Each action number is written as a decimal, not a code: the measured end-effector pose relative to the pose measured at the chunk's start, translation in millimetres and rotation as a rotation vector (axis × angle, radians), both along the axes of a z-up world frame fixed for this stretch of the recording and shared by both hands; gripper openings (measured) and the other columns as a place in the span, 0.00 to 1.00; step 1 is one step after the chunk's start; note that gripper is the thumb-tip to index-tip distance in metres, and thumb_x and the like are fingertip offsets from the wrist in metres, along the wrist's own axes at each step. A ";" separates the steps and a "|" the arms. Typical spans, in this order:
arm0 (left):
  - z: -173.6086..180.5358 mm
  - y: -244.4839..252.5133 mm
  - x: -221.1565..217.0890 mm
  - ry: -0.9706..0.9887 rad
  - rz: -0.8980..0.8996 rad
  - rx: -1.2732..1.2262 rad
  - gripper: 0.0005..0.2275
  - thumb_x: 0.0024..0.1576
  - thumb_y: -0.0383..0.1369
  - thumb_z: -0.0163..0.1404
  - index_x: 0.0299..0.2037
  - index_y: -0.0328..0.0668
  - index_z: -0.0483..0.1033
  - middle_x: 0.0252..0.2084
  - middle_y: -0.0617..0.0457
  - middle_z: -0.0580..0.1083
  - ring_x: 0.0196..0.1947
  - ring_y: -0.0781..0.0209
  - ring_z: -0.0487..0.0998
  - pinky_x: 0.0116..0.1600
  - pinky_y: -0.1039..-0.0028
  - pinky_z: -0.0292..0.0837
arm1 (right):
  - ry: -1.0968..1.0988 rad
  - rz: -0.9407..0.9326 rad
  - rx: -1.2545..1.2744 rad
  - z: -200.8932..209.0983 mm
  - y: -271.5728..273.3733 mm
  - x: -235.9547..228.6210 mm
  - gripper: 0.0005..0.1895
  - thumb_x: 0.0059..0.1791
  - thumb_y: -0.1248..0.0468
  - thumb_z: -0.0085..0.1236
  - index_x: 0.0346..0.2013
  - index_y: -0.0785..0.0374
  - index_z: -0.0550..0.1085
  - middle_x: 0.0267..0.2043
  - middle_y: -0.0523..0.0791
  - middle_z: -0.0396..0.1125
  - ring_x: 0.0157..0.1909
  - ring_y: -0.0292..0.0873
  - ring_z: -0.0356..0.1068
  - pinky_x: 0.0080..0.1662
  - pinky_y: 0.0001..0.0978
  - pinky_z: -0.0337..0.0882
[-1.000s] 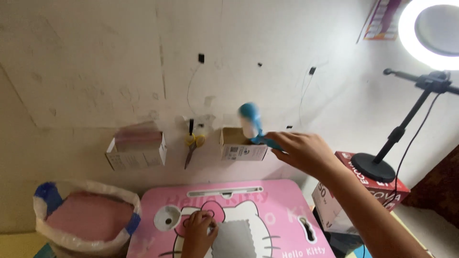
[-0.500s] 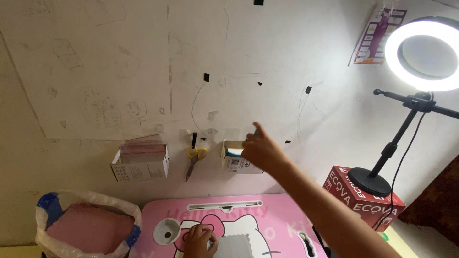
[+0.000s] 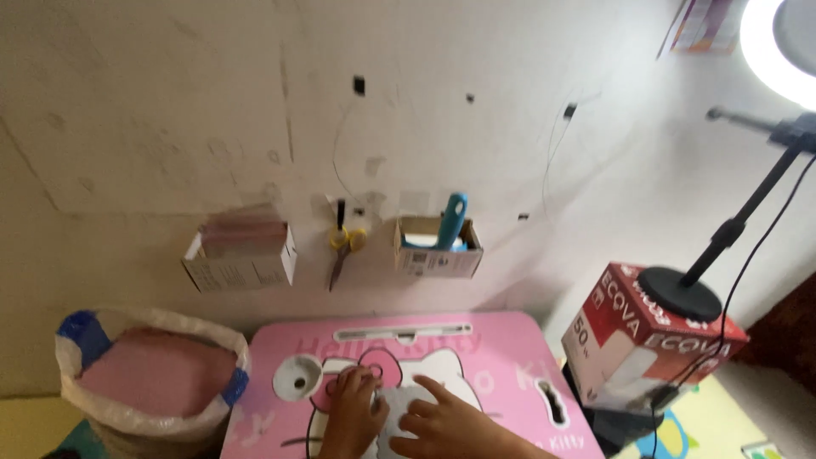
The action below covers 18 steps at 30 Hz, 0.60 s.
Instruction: The person uses a lint roller to remove debris from a small pink cloth and a larger grey cloth on a table, then places the pink cloth into a clear plastic bag.
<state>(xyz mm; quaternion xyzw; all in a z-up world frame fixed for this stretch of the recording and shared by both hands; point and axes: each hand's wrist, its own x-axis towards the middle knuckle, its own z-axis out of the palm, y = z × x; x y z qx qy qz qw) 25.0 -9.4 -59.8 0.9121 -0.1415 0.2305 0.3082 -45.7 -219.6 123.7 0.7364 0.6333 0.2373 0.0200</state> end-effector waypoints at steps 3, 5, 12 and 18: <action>9.0 -0.4 -5.0 -0.138 -0.002 0.062 0.10 0.48 0.33 0.55 0.39 0.42 0.78 0.44 0.48 0.73 0.51 0.45 0.70 0.56 0.53 0.65 | 0.083 -0.238 -0.020 -90.4 -29.2 16.6 0.14 0.45 0.64 0.57 0.45 0.53 0.78 0.40 0.45 0.71 0.42 0.47 0.73 0.58 0.60 0.64; 15.0 -1.2 -8.2 -0.074 -0.013 0.094 0.09 0.50 0.33 0.55 0.39 0.41 0.77 0.44 0.48 0.73 0.50 0.45 0.69 0.56 0.53 0.65 | 0.253 -0.394 0.098 -102.1 -37.1 40.0 0.05 0.47 0.67 0.51 0.36 0.55 0.73 0.30 0.42 0.68 0.31 0.46 0.68 0.41 0.51 0.65; 36.3 -7.6 -20.6 0.018 0.000 0.129 0.07 0.50 0.29 0.53 0.38 0.49 0.75 0.39 0.58 0.74 0.43 0.55 0.71 0.52 0.61 0.66 | 0.390 -0.798 0.286 -126.8 -59.3 74.3 0.17 0.53 0.53 0.54 0.56 0.51 0.72 0.55 0.47 0.67 0.50 0.54 0.67 0.44 0.50 0.68; 37.4 -4.4 -20.3 0.109 -0.042 0.093 0.10 0.55 0.27 0.53 0.46 0.48 0.76 0.41 0.58 0.78 0.45 0.56 0.76 0.52 0.61 0.67 | 0.670 -0.772 0.401 -112.5 -51.1 84.1 0.07 0.51 0.63 0.56 0.41 0.57 0.81 0.40 0.45 0.78 0.39 0.54 0.72 0.37 0.49 0.71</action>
